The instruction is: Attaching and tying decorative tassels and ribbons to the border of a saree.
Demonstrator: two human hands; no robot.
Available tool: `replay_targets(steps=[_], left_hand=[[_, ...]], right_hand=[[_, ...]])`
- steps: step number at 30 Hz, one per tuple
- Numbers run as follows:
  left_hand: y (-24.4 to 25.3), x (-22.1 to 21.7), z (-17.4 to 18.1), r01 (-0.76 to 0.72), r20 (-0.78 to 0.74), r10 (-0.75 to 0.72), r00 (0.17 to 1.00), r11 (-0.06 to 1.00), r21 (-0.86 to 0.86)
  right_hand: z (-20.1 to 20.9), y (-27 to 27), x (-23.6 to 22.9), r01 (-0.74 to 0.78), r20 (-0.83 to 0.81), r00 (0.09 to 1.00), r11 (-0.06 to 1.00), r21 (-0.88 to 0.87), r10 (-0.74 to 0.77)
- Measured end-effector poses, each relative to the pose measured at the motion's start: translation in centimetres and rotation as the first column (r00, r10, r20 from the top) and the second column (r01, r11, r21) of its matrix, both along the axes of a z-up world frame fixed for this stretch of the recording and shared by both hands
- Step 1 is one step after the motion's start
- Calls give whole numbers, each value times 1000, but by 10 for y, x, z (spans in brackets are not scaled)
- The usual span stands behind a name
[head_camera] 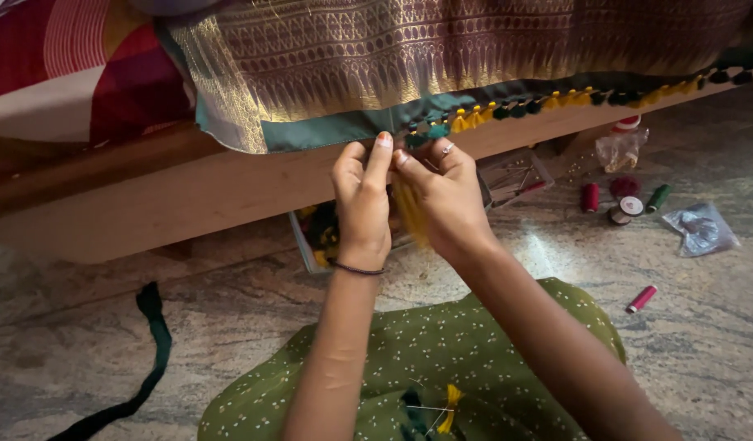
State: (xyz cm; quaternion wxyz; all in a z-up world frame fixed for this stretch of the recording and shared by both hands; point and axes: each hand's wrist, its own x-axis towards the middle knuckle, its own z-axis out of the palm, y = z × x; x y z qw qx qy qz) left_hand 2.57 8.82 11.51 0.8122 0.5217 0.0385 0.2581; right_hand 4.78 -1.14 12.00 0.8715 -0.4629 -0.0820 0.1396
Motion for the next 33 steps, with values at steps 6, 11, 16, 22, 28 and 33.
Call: replay_targets(steps=[6, 11, 16, 22, 28, 33], left_hand=[[0, 5, -13, 0, 39, -1, 999, 1000, 18], [-4, 6, -9, -35, 47, 31, 998, 996, 83], [-19, -9, 18, -526, 334, 422, 842, 511, 680], [-35, -11, 30, -521, 450, 266, 853, 508, 687], [-21, -7, 32, -427, 387, 200, 900, 578, 696], [-14, 3, 33, -215, 180, 148, 972, 869, 446]], right_hand=[[5, 0, -6, 127, 123, 984, 992, 15, -127], [32, -5, -5, 214, 318, 927, 977, -20, -197], [22, -13, 12, 156, 456, 886, 981, -113, -88], [22, -31, 12, 433, 752, 633, 890, -144, -187], [56, -53, 21, 652, 937, 348, 724, -223, -25], [93, -45, 29, 399, 866, 489, 857, -327, 103]])
